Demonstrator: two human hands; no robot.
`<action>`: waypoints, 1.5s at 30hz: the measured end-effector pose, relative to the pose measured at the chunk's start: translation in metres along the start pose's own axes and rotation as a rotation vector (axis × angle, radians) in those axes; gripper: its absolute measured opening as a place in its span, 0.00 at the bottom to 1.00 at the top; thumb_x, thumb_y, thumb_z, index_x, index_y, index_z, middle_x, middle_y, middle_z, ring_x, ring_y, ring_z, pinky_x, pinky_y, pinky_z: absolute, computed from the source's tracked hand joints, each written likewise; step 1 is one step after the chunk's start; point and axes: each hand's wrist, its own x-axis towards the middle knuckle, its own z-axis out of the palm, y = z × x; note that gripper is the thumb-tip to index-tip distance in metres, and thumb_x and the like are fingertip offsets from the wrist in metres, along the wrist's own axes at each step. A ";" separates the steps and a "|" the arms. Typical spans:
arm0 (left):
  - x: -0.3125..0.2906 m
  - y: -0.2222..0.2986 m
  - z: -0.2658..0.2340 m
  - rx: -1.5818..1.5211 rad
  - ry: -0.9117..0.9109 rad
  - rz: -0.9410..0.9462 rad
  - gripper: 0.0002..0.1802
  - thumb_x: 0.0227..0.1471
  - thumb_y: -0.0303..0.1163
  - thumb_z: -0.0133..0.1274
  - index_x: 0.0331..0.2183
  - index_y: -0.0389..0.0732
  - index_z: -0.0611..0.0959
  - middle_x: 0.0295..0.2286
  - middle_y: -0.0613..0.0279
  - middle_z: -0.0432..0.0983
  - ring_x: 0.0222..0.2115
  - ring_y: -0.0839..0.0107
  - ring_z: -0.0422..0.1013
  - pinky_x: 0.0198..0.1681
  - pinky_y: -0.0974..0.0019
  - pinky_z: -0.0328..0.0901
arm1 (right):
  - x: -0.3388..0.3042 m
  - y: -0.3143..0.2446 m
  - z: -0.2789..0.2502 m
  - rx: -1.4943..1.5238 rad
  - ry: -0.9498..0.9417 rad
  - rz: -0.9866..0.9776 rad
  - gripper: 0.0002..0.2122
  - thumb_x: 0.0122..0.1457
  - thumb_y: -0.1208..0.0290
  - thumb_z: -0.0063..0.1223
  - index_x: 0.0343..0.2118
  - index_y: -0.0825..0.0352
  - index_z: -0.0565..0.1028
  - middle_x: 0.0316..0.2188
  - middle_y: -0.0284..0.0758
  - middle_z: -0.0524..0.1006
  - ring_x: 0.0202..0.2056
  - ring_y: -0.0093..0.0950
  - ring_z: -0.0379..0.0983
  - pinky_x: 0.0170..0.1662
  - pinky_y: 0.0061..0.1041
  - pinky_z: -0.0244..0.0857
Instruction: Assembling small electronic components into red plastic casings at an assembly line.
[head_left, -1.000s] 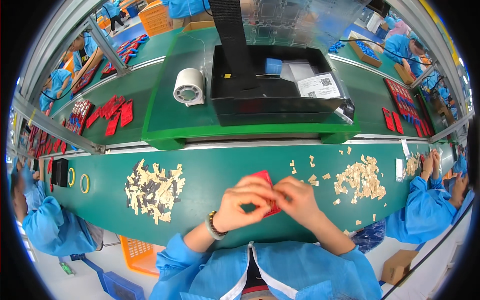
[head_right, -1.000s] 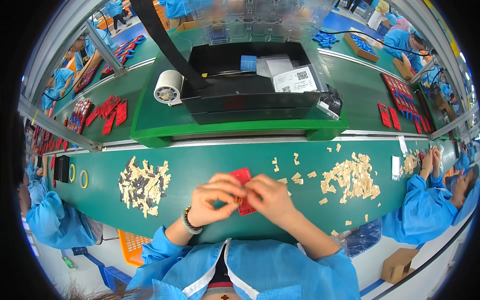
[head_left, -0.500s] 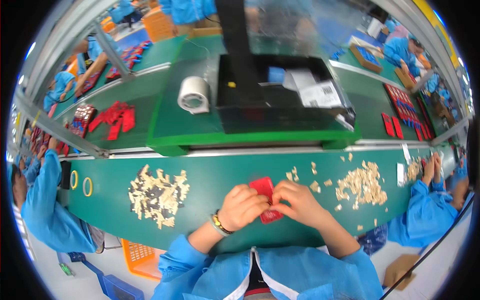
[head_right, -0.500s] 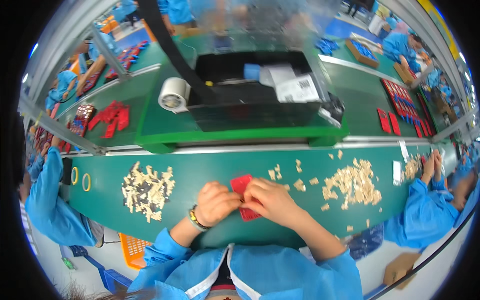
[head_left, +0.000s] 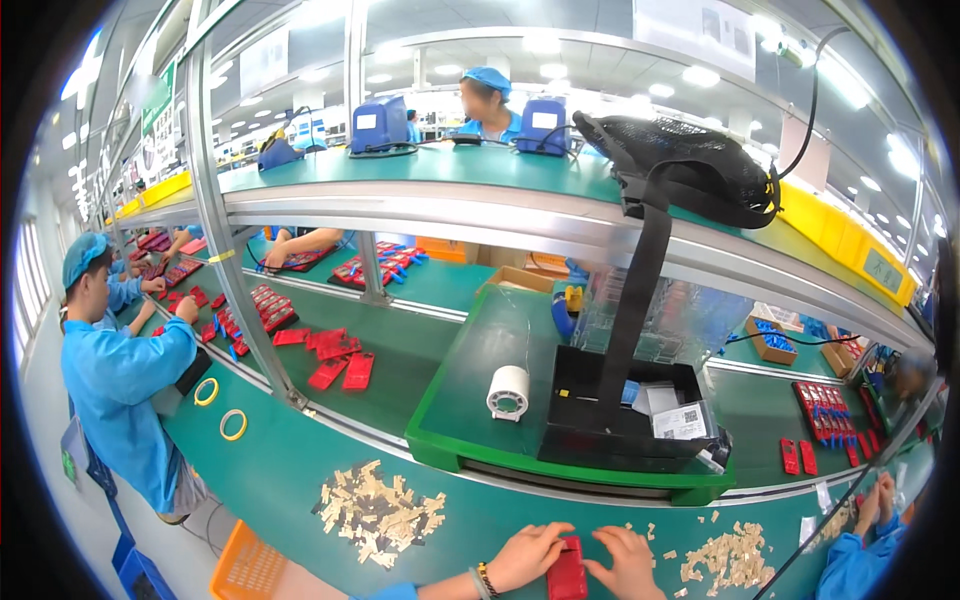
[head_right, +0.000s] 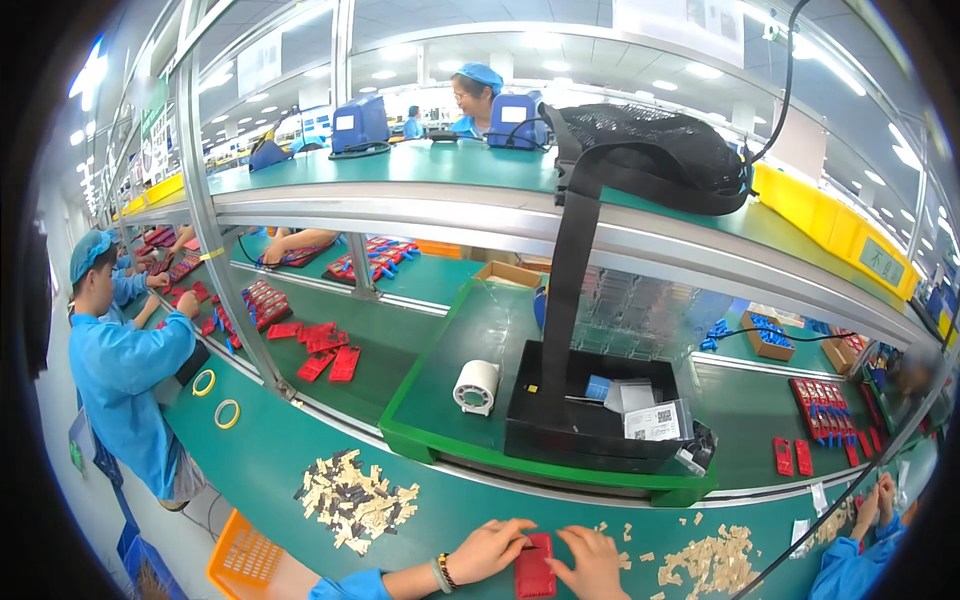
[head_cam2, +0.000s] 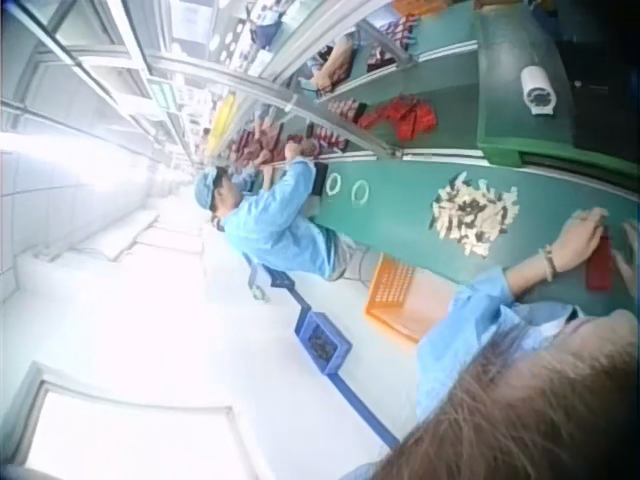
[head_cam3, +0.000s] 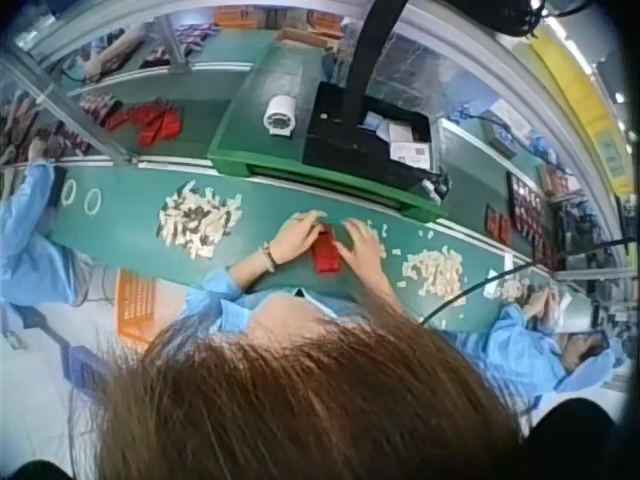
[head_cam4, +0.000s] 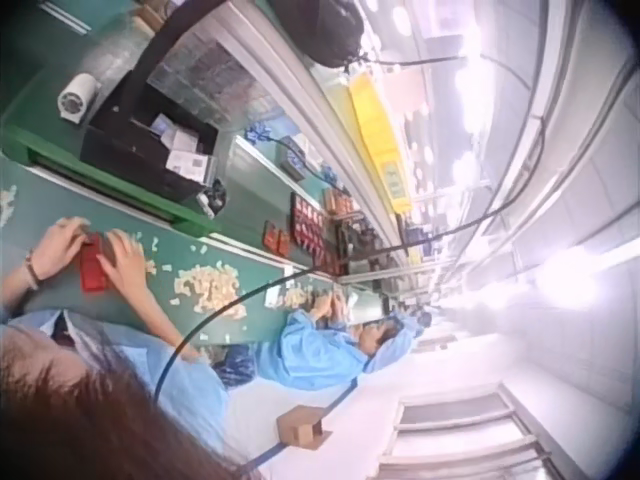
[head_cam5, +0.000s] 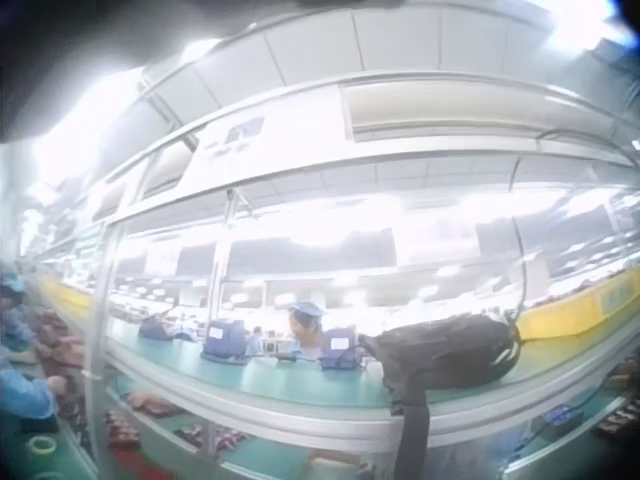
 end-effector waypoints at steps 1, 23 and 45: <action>-0.001 0.004 0.001 -0.002 0.000 -0.009 0.17 0.55 0.29 0.47 0.47 0.42 0.71 0.28 0.62 0.80 0.34 0.57 0.73 0.42 0.60 0.65 | 0.003 -0.008 0.001 0.019 -0.007 -0.019 0.15 0.51 0.67 0.58 0.43 0.63 0.74 0.42 0.42 0.73 0.45 0.42 0.68 0.49 0.41 0.62; -0.032 -0.031 0.044 0.411 -0.112 0.207 0.29 0.45 0.41 0.59 0.46 0.34 0.75 0.48 0.49 0.67 0.51 0.52 0.63 0.55 0.52 0.60 | 0.008 0.067 0.080 0.887 -0.115 0.671 0.04 0.58 0.75 0.55 0.32 0.70 0.76 0.19 0.29 0.75 0.19 0.14 0.67 0.20 0.14 0.58; -0.025 -0.029 0.044 0.344 -0.103 0.182 0.25 0.44 0.38 0.60 0.40 0.31 0.75 0.48 0.44 0.66 0.51 0.49 0.63 0.52 0.53 0.63 | 0.021 0.059 0.085 0.474 -0.219 0.531 0.05 0.53 0.73 0.56 0.27 0.70 0.77 0.17 0.37 0.77 0.18 0.25 0.73 0.23 0.24 0.65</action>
